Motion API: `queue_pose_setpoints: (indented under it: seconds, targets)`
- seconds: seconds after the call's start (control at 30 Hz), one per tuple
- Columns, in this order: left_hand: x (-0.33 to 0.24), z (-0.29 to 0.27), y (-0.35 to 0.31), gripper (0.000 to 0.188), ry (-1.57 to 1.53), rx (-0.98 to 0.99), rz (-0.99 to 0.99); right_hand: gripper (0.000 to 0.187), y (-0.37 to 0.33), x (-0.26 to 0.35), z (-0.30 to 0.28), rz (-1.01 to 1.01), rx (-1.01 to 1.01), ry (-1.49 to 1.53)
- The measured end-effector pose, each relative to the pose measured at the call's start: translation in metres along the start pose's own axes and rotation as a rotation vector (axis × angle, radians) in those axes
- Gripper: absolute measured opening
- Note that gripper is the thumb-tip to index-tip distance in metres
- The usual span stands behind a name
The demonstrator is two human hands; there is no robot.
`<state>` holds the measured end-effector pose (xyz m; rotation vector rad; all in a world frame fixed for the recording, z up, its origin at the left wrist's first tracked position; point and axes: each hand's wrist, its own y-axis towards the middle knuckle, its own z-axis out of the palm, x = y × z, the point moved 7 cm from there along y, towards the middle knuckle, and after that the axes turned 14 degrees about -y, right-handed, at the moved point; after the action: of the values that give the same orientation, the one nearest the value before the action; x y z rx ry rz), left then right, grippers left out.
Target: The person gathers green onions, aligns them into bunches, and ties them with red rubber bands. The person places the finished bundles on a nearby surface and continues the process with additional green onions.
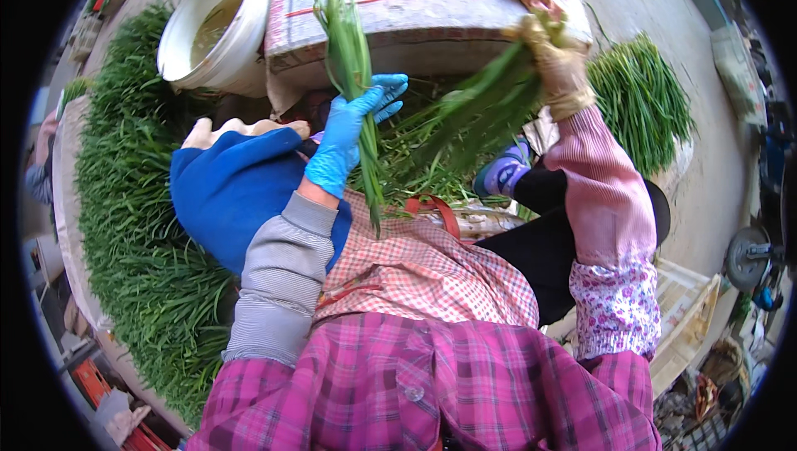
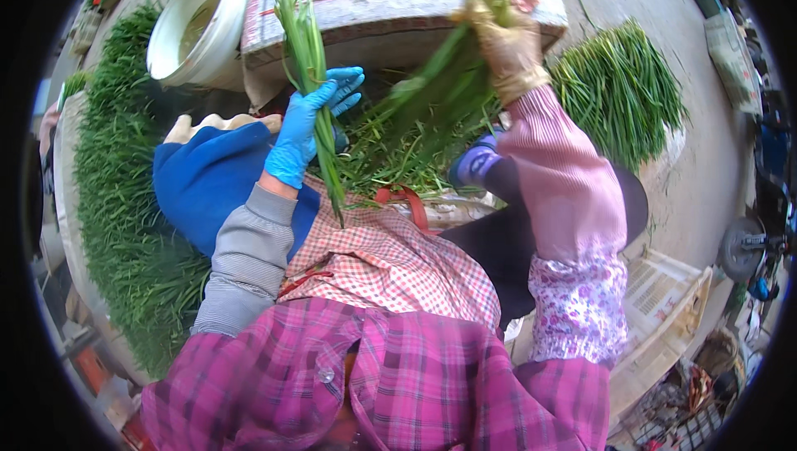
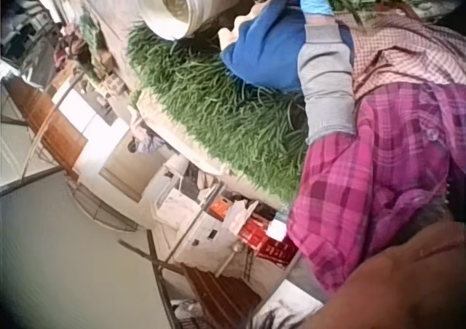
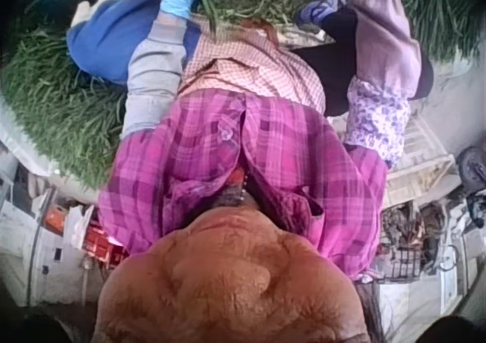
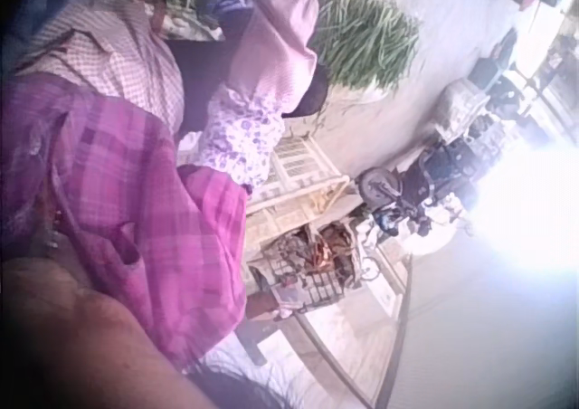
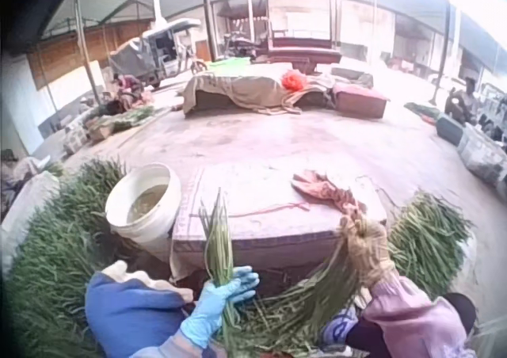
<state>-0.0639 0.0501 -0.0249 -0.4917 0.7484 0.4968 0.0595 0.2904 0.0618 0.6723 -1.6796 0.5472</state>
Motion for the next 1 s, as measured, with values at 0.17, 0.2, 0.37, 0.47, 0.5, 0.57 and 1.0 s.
queue_pose_setpoints:
  seconds: [0.17,0.2,0.37,0.47,0.5,0.57,1.0]
  targets:
    - [0.001,0.009,-0.005,0.044,0.025,0.101,-0.18,0.025,0.017,-0.001,-0.013,-0.079,-0.022,0.096]
    - [0.003,0.014,-0.008,0.047,-0.087,0.148,-0.209,0.025,0.012,0.0,-0.003,0.003,0.013,0.276]
    - [0.009,0.035,-0.014,0.058,-0.28,0.307,-0.341,0.028,-0.003,0.006,0.033,0.032,0.32,0.157]
    - [0.017,0.043,-0.015,0.057,-0.207,0.319,-0.361,0.024,-0.012,-0.002,0.051,0.1,0.399,0.068]
    - [0.017,0.048,-0.018,0.057,-0.161,0.297,-0.36,0.024,-0.017,-0.009,0.061,0.144,0.436,0.092]
    - [0.021,0.053,-0.024,0.058,-0.087,0.262,-0.368,0.024,-0.03,-0.018,0.077,0.261,0.506,0.119]
    - [0.033,0.068,-0.039,0.06,-0.164,0.301,-0.519,0.028,-0.011,-0.031,0.053,0.329,0.354,0.215]
